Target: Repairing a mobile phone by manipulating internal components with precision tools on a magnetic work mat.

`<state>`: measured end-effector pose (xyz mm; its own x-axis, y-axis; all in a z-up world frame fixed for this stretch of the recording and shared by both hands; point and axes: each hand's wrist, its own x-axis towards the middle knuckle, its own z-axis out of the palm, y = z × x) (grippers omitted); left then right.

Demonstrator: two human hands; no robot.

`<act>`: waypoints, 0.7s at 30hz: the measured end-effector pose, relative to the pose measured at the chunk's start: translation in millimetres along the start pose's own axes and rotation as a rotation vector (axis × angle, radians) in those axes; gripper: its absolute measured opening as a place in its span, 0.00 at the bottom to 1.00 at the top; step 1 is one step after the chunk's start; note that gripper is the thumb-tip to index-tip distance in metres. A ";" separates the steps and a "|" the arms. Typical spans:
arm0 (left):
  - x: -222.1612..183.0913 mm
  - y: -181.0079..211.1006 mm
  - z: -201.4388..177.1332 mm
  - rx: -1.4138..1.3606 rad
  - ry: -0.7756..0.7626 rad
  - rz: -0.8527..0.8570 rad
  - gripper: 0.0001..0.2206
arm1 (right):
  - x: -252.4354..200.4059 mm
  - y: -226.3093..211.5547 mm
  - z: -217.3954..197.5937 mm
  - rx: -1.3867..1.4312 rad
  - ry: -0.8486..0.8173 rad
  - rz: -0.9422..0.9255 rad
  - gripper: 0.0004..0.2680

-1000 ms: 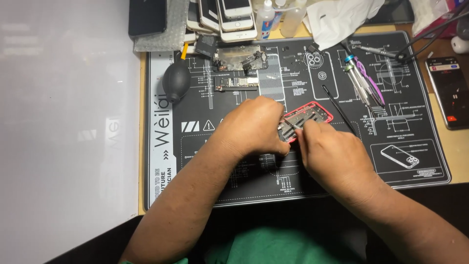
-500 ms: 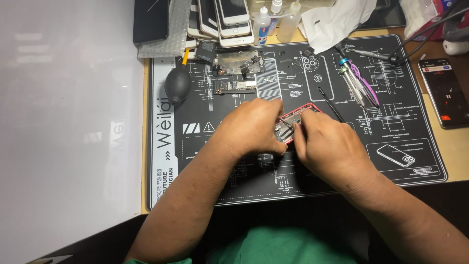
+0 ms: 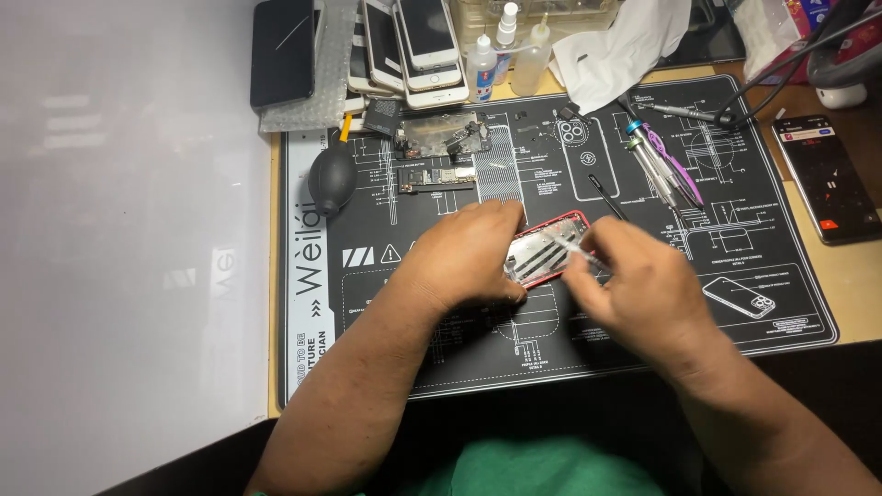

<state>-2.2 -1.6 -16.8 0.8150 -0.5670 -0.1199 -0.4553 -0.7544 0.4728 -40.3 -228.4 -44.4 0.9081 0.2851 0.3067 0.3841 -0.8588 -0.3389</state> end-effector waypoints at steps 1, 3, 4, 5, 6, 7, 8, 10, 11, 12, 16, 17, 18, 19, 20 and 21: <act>2.0 2.3 -1.3 0.001 0.001 -0.001 0.35 | 8.0 1.6 -9.5 0.001 0.001 -0.001 0.05; 6.7 7.9 -3.8 0.013 -0.170 -0.179 0.27 | 23.0 5.4 -29.5 0.083 -0.062 0.077 0.06; 8.9 3.0 -0.4 0.015 -0.170 -0.177 0.27 | 34.2 15.0 -34.2 0.083 -0.058 0.078 0.06; 10.9 -1.8 2.9 -0.001 -0.138 -0.147 0.28 | 45.2 24.6 -39.2 0.113 -0.083 0.123 0.07; 12.6 -6.8 6.0 -0.018 -0.103 -0.120 0.29 | 57.1 33.9 -44.1 0.143 -0.107 0.165 0.09; 13.5 -9.8 5.6 -0.015 -0.100 -0.120 0.29 | 67.7 38.3 -48.7 0.143 -0.105 0.162 0.09; 13.8 -13.1 5.2 -0.033 -0.045 -0.088 0.33 | 78.5 42.4 -52.7 0.167 -0.140 0.166 0.09; 12.8 -17.7 2.1 -0.049 0.011 -0.059 0.38 | 98.3 51.9 -54.8 0.194 -0.176 0.166 0.09; 11.5 -18.8 -0.5 -0.084 0.011 -0.037 0.37 | 107.3 57.5 -52.8 0.277 -0.200 0.126 0.09; 10.8 -20.0 -3.3 -0.115 0.011 -0.013 0.36 | 116.0 63.5 -50.7 0.361 -0.221 0.086 0.10; 7.6 -36.4 -14.3 -0.172 0.023 0.045 0.40 | 117.7 85.1 -12.7 0.520 -0.013 0.017 0.07; 6.5 -37.7 -19.9 -0.203 0.071 -0.010 0.31 | 114.8 90.1 -2.3 0.526 -0.009 0.054 0.06; 4.5 -37.9 -24.5 -0.241 0.114 -0.070 0.23 | 110.1 95.2 8.0 0.532 -0.013 0.097 0.05; 5.5 -47.3 -24.3 -0.242 0.113 -0.079 0.23 | 113.0 92.2 7.5 0.538 -0.020 0.095 0.05; 8.7 -55.6 -21.0 -0.255 0.233 -0.094 0.16 | 111.1 91.8 6.1 0.510 -0.080 0.115 0.06; 11.6 -63.6 -17.5 -0.267 0.353 -0.109 0.12 | 108.8 91.4 4.5 0.482 -0.141 0.135 0.08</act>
<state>42.5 45.5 -33.0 0.9464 -0.3067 0.1016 -0.2894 -0.6652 0.6883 94.4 -273.9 -46.0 0.9557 0.2686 0.1207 0.2654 -0.6079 -0.7483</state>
